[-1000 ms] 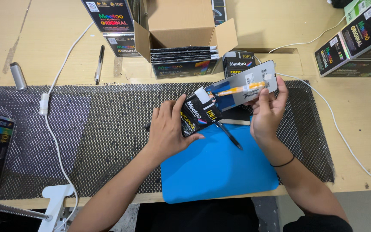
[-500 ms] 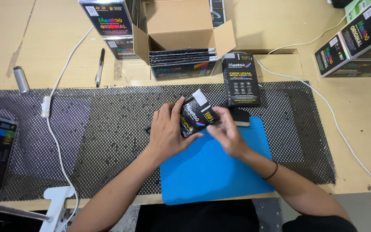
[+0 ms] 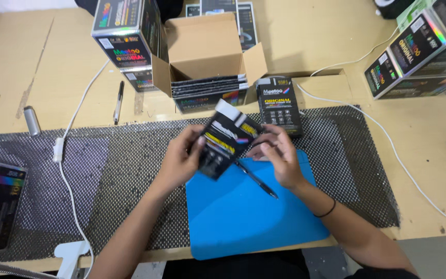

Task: The person unpacks a smartphone screen assembly from a Meetoo box, removes the protective plastic film, and wipes the screen with a cloth. They then place the screen back into the box and repeat the process with another screen assembly.

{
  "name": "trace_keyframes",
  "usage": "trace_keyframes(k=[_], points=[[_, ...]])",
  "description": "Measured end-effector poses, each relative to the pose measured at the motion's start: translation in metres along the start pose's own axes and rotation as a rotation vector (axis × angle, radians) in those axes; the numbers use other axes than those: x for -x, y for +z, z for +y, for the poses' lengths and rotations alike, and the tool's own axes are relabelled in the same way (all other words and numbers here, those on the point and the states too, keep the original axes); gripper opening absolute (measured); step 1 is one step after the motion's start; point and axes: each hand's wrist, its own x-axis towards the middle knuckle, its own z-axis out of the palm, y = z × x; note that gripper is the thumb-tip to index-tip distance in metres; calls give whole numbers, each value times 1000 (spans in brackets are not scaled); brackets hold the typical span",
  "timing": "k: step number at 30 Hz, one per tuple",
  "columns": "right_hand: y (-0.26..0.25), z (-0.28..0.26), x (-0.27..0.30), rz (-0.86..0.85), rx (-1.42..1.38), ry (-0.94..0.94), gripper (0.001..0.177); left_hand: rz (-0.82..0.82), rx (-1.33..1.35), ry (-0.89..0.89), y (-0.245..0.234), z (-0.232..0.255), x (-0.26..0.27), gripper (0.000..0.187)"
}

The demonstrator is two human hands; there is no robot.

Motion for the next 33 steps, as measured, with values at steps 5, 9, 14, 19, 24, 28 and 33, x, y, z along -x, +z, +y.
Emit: trace_keyframes(k=[5,9,14,19,24,28,33], points=[[-36,-11,-32,115,372,-177,37,365,-162,389,-14,3,-54,21],[-55,-12,-46,244,679,-256,25,519,-668,706,-15,-21,-119,33],[-65,-7,-52,291,736,-251,25,60,-1161,375,9,-96,-165,39],[-65,-12,-55,260,829,-190,27,-92,-849,26,5,-90,-156,42],[-65,-20,-55,151,1215,240,76,13,-825,427,20,-64,-67,25],[-81,-8,-60,108,1316,371,76,-290,-941,243,20,-59,5,26],[-83,-14,-58,425,1156,17,50,-209,-839,114,5,-63,24,23]])
